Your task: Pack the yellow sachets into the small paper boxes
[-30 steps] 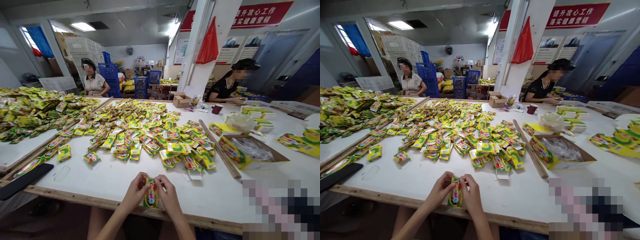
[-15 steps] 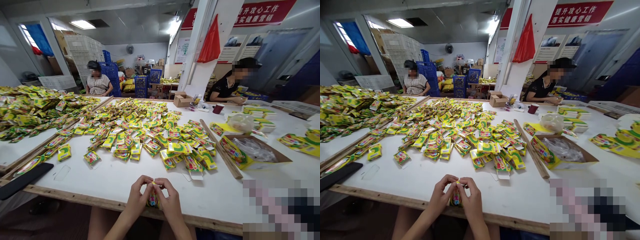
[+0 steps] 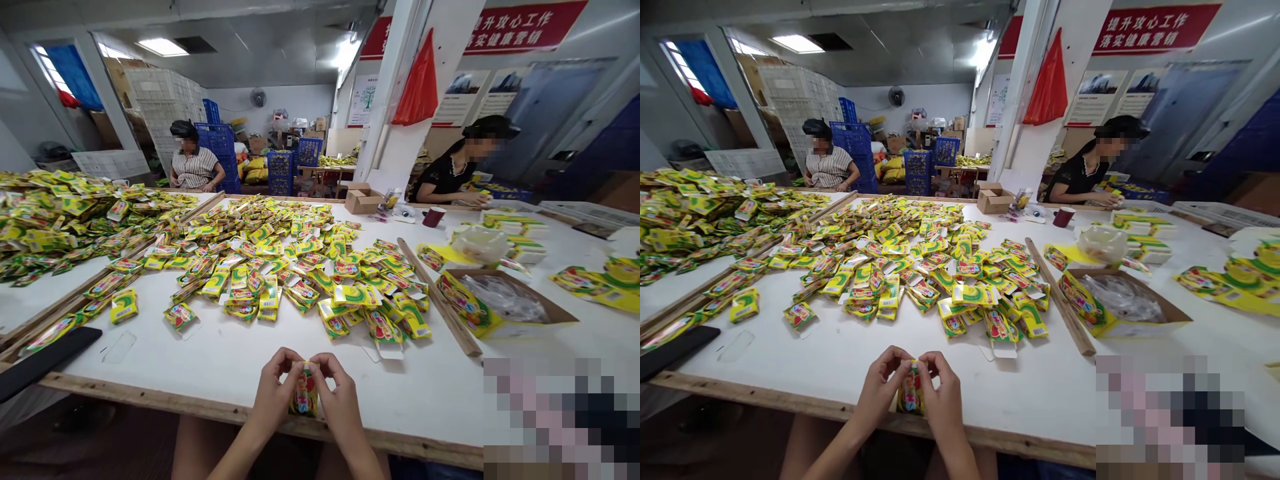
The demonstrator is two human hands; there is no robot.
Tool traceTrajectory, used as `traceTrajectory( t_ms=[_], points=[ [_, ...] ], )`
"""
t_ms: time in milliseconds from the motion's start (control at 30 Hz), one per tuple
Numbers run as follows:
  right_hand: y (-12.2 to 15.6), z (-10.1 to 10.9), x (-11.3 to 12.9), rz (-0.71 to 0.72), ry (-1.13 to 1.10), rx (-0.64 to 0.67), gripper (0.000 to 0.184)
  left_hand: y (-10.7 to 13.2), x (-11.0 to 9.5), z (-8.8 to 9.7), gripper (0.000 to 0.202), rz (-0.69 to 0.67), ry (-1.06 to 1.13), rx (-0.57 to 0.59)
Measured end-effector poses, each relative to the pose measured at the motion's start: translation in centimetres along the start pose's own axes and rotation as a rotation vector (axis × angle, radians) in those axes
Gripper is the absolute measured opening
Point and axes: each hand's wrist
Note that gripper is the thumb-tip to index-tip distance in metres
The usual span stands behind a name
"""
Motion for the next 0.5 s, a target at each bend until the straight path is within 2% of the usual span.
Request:
traceTrajectory(
  t_ms=[133,233,333,400,433,500],
  points=[
    [1.1,0.1,-0.9,0.015,-0.035,0.045,0.023,0.9,1.2,0.7,0.02,-0.038,0.006,0.055],
    [1.8,-0.3,-1.8,0.022,-0.058,0.064,0.02,1.6,1.3,0.9,0.019,-0.069,-0.032,0.095],
    [2.5,-0.1,-2.2,0.078,-0.032,-0.014,0.021,1.2,0.6,1.0,0.021,-0.138,-0.104,0.147],
    [3.5,1.8,-1.9,0.143,0.044,-0.129,0.021,0.0,0.1,1.4,0.024,-0.193,-0.183,0.117],
    [4.2,3.4,-1.6,0.172,0.11,-0.204,0.021,-1.0,0.0,1.7,0.026,-0.209,-0.238,0.069],
    [6.2,8.2,-0.9,0.197,0.286,-0.385,0.023,-3.6,0.0,2.7,0.03,-0.209,-0.387,-0.081]
  ],
)
Point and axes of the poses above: each hand's wrist, its own y-axis away from the middle knuckle, its own z-axis out of the back of the hand, x = y × z, and after that the axes turned 13 degrees about -y, right-handed
